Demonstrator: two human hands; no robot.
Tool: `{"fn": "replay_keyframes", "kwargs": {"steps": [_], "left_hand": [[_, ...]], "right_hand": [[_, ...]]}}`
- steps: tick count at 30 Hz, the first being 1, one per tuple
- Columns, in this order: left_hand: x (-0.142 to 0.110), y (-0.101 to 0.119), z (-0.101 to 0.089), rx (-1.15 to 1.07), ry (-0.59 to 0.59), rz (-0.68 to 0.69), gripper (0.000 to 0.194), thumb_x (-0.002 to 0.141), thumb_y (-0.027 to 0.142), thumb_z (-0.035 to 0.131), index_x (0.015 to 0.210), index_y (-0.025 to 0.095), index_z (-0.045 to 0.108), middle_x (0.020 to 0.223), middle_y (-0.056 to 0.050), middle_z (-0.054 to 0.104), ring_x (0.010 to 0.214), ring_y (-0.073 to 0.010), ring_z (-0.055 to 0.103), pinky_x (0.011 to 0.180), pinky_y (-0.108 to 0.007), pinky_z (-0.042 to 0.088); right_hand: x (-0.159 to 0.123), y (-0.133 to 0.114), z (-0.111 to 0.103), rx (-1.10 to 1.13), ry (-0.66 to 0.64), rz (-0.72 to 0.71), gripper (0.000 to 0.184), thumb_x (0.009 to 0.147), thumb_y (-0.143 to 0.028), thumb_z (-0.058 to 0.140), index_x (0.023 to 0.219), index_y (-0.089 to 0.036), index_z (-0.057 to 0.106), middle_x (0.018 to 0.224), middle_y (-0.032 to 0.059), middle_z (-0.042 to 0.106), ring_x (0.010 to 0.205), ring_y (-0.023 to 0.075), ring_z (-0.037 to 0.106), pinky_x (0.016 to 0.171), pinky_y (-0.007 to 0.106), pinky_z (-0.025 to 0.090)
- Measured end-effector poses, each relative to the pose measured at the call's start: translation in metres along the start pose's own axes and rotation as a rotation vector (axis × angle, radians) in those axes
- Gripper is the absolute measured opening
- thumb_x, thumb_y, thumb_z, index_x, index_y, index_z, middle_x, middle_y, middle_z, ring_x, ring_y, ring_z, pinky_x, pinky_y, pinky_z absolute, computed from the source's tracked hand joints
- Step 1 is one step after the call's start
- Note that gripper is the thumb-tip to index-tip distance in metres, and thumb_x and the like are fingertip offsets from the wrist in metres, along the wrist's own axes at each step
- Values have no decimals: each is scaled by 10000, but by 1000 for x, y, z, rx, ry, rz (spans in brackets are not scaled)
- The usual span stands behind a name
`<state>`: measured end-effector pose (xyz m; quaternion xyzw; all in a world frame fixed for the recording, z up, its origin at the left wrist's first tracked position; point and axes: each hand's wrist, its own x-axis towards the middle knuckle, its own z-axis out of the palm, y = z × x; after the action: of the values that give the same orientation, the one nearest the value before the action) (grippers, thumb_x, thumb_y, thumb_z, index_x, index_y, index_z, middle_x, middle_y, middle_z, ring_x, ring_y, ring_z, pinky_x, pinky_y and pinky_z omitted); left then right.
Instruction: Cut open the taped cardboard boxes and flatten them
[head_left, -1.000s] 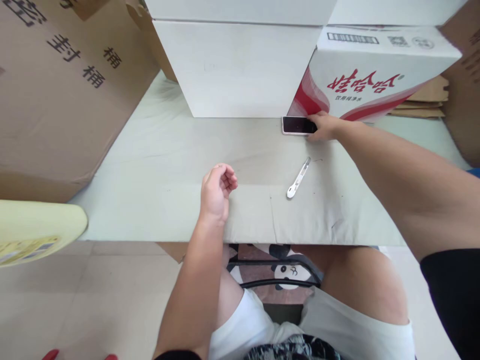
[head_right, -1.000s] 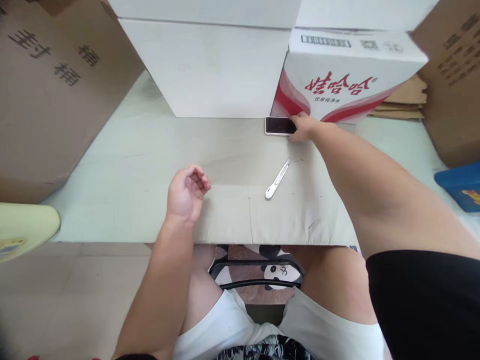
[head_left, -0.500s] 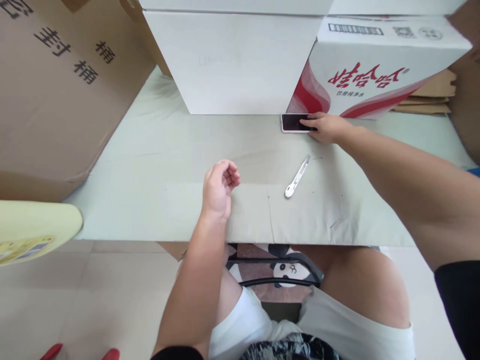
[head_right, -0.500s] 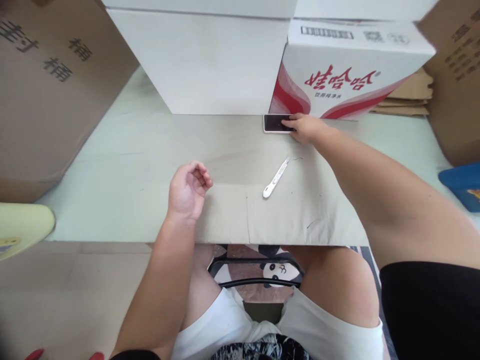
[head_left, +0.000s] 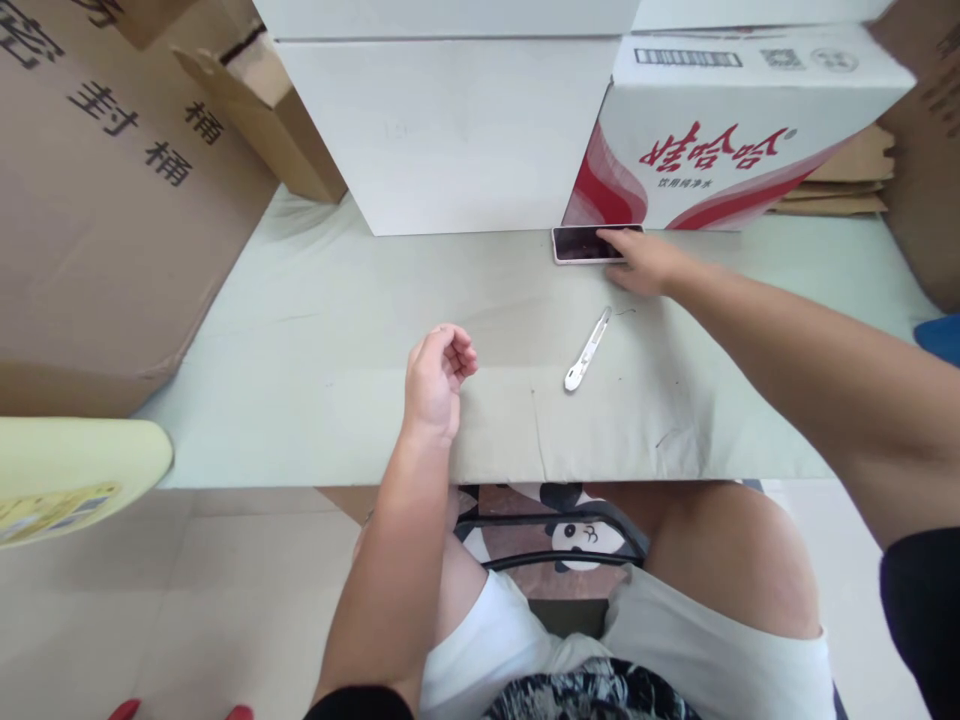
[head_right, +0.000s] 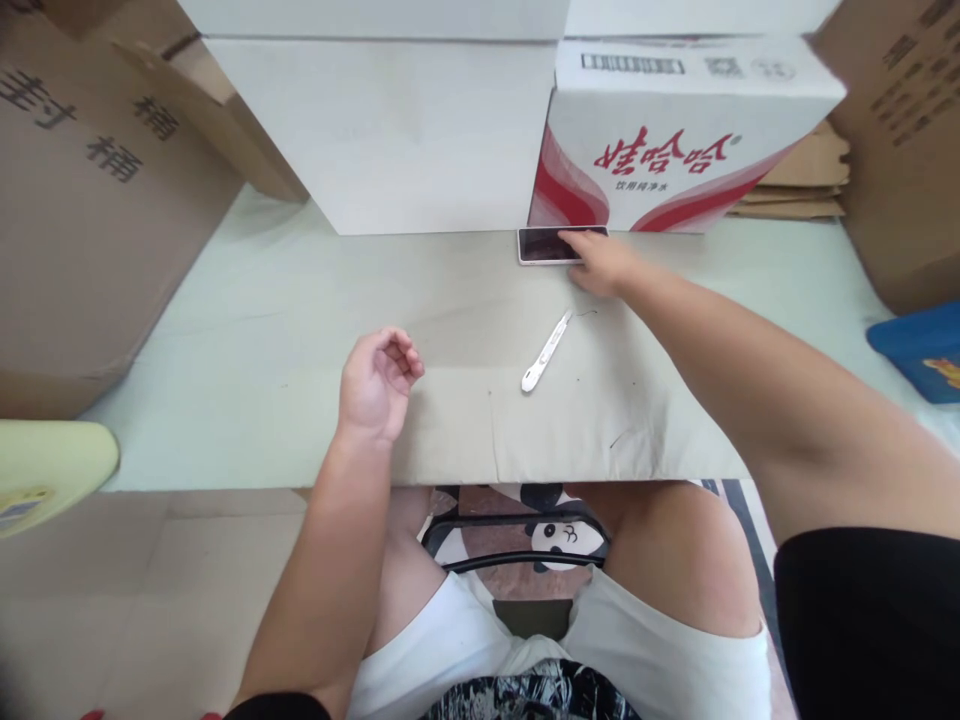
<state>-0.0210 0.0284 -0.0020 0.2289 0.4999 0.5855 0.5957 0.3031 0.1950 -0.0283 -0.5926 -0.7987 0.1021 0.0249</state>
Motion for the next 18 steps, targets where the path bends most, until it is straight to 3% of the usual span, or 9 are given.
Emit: {"fn": "replay_keyframes", "kwargs": {"steps": [3, 6, 9, 13, 18], "left_hand": [[0, 6, -3, -43, 21, -25, 185, 708, 357, 661, 660, 193, 592, 612, 26, 540, 554, -77, 532, 534, -168, 444], [0, 11, -4, -76, 11, -48, 182, 701, 355, 656, 656, 192, 588, 610, 29, 530, 546, -74, 524, 528, -170, 439], [0, 9, -3, -65, 11, -49, 182, 701, 357, 660, 675, 197, 577, 617, 33, 531, 545, -77, 529, 534, -175, 440], [0, 1, -1, -11, 33, -40, 187, 693, 362, 654, 672, 195, 575, 612, 36, 522, 543, -75, 518, 539, -174, 434], [9, -8, -2, 114, 69, 2, 210, 673, 381, 663, 673, 192, 572, 611, 39, 511, 536, -72, 507, 527, -172, 420]], "right_hand": [[-45, -29, 9, 200, 115, -19, 711, 857, -294, 536, 1544, -125, 477, 1598, 180, 524, 1483, 357, 494, 1240, 580, 367], [-100, -66, 35, 252, 119, -41, 630, 891, -339, 514, 1490, -147, 528, 1541, 181, 582, 1414, 325, 570, 1184, 549, 451], [-138, -103, 64, 282, 150, -35, 549, 929, -369, 503, 1434, -175, 594, 1565, 165, 564, 1491, 348, 488, 1201, 588, 412], [-153, -134, 81, 257, 196, 56, 475, 977, -371, 456, 1356, -190, 677, 1568, 134, 570, 1560, 407, 363, 1219, 642, 317], [-149, -141, 76, 253, 180, 53, 513, 932, -445, 560, 1371, -198, 654, 1550, 124, 589, 1553, 404, 364, 1235, 597, 287]]}}
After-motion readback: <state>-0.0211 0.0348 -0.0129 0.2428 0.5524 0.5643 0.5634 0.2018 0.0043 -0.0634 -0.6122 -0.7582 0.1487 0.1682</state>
